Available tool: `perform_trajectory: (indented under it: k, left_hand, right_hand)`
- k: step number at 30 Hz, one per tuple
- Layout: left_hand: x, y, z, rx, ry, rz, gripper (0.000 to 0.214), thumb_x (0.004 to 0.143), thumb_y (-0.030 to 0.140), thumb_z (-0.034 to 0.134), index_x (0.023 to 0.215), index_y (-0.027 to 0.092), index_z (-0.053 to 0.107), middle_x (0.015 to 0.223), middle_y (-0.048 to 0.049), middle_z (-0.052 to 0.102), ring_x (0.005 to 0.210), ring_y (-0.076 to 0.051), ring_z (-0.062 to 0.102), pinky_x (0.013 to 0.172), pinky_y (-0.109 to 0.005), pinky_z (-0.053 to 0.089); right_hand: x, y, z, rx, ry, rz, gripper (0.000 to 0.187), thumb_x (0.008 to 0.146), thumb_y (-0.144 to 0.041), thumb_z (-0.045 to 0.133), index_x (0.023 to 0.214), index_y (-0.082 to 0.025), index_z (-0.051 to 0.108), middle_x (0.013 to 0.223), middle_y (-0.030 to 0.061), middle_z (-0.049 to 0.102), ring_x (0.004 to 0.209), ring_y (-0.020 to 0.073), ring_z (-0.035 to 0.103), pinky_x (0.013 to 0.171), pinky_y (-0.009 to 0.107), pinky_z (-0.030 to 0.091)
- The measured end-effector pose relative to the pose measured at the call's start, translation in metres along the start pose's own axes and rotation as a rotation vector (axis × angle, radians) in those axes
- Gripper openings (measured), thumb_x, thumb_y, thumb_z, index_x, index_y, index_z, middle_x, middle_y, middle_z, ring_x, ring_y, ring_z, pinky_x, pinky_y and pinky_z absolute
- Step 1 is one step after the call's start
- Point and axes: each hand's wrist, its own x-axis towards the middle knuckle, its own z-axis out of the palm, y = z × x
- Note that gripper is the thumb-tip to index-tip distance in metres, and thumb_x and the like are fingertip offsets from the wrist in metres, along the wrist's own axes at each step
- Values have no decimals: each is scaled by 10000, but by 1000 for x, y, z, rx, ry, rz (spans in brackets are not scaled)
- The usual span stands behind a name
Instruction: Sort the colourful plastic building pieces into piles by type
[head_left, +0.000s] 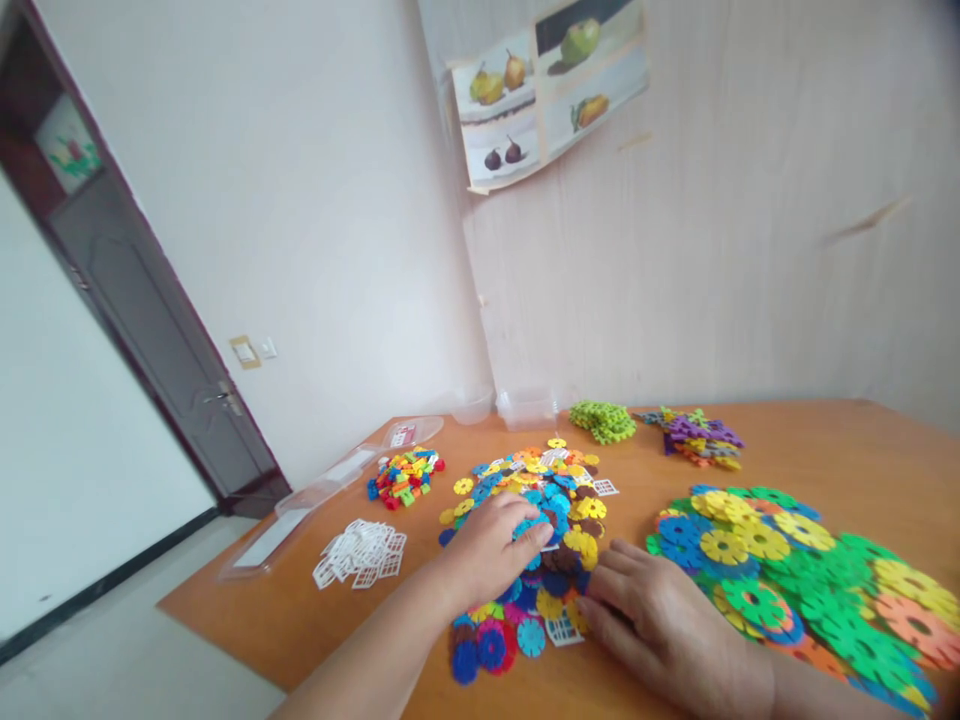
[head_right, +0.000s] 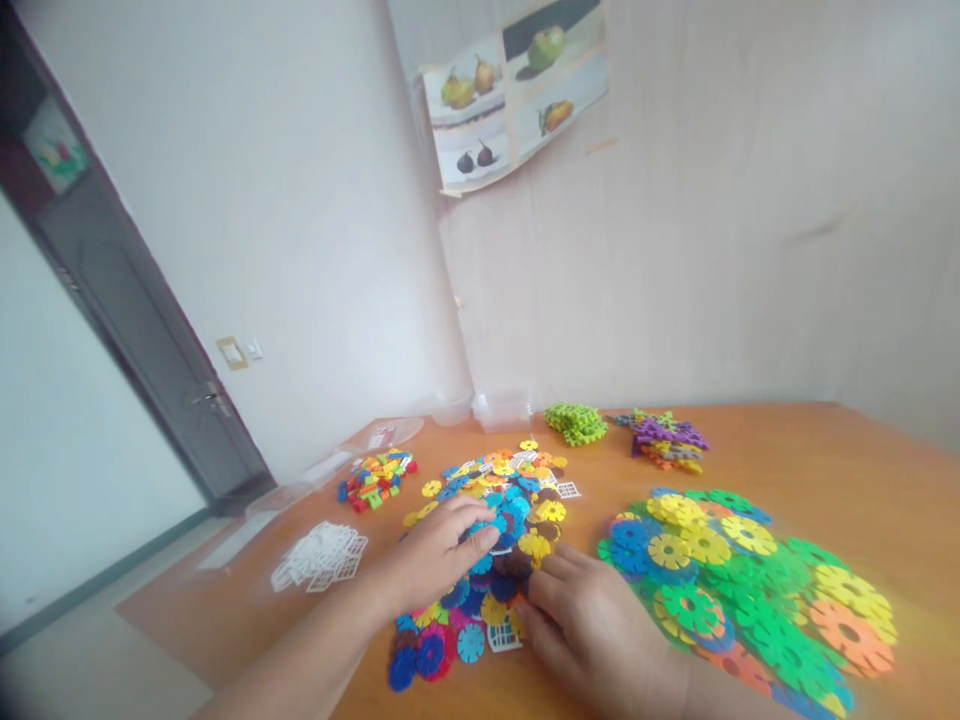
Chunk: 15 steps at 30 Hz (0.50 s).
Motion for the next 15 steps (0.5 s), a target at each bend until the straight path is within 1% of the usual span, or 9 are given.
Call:
perform_trajectory:
  k: [2, 4, 6, 8, 10, 11, 13, 14, 15]
  left_hand:
    - [-4, -2, -4, -58, 58, -3, 449, 948, 566, 438, 1109, 249, 713, 1228, -77, 652, 1189, -235, 562, 1074, -356, 411]
    - [-2, -13, -13, -116, 160, -52, 464, 953, 569, 423, 1103, 234, 706, 1242, -77, 653, 1207, -236, 555, 1086, -351, 399]
    - [3, -35, -25, -168, 310, -164, 500, 946, 590, 415, 1129, 206, 678, 1252, -90, 654, 1215, -245, 555, 1086, -356, 394]
    - [9, -64, -43, -186, 425, -306, 535, 925, 616, 430, 1177, 191, 635, 1270, -108, 645, 1228, -255, 553, 1070, -362, 403]
    - [10, -96, -63, -101, 461, -421, 606, 861, 641, 527, 1255, 183, 579, 1349, -133, 589, 1297, -281, 501, 1090, -386, 376]
    - [8, -111, -73, -41, 463, -465, 677, 809, 650, 595, 1299, 186, 545, 1390, -141, 552, 1337, -298, 461, 1105, -402, 359]
    - [1, -140, -93, 96, 443, -538, 849, 695, 648, 711, 1378, 200, 476, 1470, -154, 463, 1387, -328, 396, 1124, -422, 336]
    - [-4, -152, -102, 157, 417, -570, 923, 648, 643, 748, 1399, 196, 451, 1489, -163, 435, 1400, -343, 373, 1130, -430, 328]
    - [-10, -163, -109, 196, 376, -590, 972, 616, 638, 770, 1413, 195, 432, 1484, -166, 439, 1401, -351, 369, 1127, -436, 333]
  right_hand:
    - [-1, 1, 1, 10, 8, -5, 296, 1007, -293, 421, 791, -197, 598, 819, 47, 628, 780, 164, 570, 698, 288, 407]
    - [-1, 3, 2, 25, 10, -13, 301, 1011, -302, 420, 792, -199, 598, 821, 49, 627, 770, 163, 569, 690, 287, 409]
    - [-2, 4, 3, 41, 3, -19, 301, 1013, -314, 422, 802, -201, 605, 822, 52, 627, 766, 165, 570, 690, 289, 416]
    - [-2, 4, 3, 42, -6, -17, 307, 1016, -324, 413, 813, -206, 610, 828, 55, 627, 768, 170, 572, 693, 296, 423]
    - [-2, 4, 3, 31, -13, -13, 313, 1019, -326, 405, 811, -210, 608, 830, 57, 628, 766, 174, 576, 688, 302, 425]
    - [-2, 4, 2, 25, -14, -12, 313, 1018, -323, 407, 802, -212, 604, 826, 56, 629, 759, 174, 578, 680, 302, 424]
    - [-1, 3, 1, 22, -8, -16, 306, 1012, -317, 426, 778, -218, 597, 807, 50, 631, 734, 170, 582, 649, 298, 419]
    - [-1, 3, 1, 22, -1, -23, 301, 1007, -317, 439, 768, -221, 594, 797, 47, 631, 723, 168, 584, 631, 295, 416]
    - [0, 3, 0, 24, 9, -31, 298, 1003, -319, 451, 757, -225, 591, 785, 43, 631, 712, 166, 585, 616, 292, 414]
